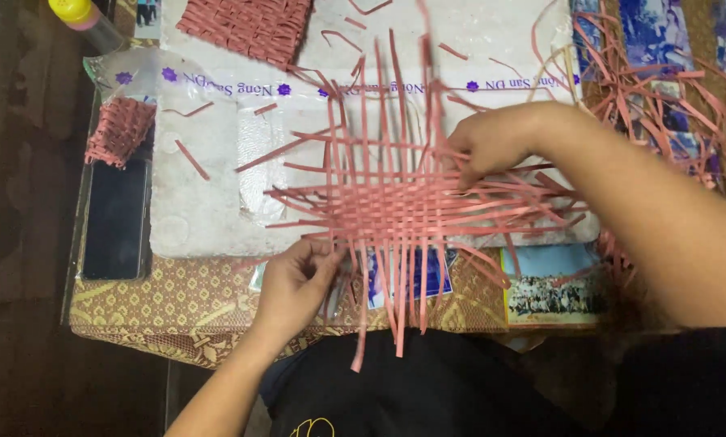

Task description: The person weaves pink plastic straps by hand on a table, interlacing them in an over-under pattern to form a flat woven mat. The hands repeatedly pick up straps and thread them through the existing weave, gradually expanding the mat's size.

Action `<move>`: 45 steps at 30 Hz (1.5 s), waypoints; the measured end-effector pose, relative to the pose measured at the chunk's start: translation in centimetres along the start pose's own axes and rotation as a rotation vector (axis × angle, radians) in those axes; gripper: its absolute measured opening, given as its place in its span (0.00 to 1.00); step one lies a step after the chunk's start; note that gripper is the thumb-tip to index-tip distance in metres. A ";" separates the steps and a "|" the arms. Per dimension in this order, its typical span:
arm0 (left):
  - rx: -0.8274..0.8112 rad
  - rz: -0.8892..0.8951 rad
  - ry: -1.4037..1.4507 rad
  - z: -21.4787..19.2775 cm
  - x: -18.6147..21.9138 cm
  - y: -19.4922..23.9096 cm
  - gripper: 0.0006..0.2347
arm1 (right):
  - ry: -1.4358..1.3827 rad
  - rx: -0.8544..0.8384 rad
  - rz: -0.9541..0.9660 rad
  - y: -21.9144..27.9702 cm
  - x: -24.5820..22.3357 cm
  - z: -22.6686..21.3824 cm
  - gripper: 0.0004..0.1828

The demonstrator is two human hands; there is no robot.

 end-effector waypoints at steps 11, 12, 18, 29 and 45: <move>0.244 0.620 -0.515 -1.9 6.3 1.2 0.05 | 0.089 0.004 -0.029 -4.4 -2.2 -1.4 0.17; 0.219 0.774 -0.555 -0.8 7.4 1.6 0.05 | 0.108 0.008 -0.036 -4.7 -2.4 -1.5 0.18; -0.045 0.377 -0.958 4.4 6.6 -4.2 0.23 | 0.147 0.112 -0.024 -7.0 -1.8 -0.8 0.17; -0.023 0.369 -0.867 6.3 3.5 -6.1 0.26 | -0.436 0.901 -0.493 8.2 -4.6 -2.8 0.13; 0.078 0.466 -0.991 5.5 4.6 -5.5 0.28 | -0.169 1.253 -0.368 -3.1 -5.3 6.9 0.15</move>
Point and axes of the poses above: each hand's wrist, its own y-axis away from the middle knuckle, its own z-axis out of the palm, x = y × z, the point moved 6 cm from there along -y, towards the middle knuckle, and after that the axes turned 1 degree about y, right-handed, at the moved point
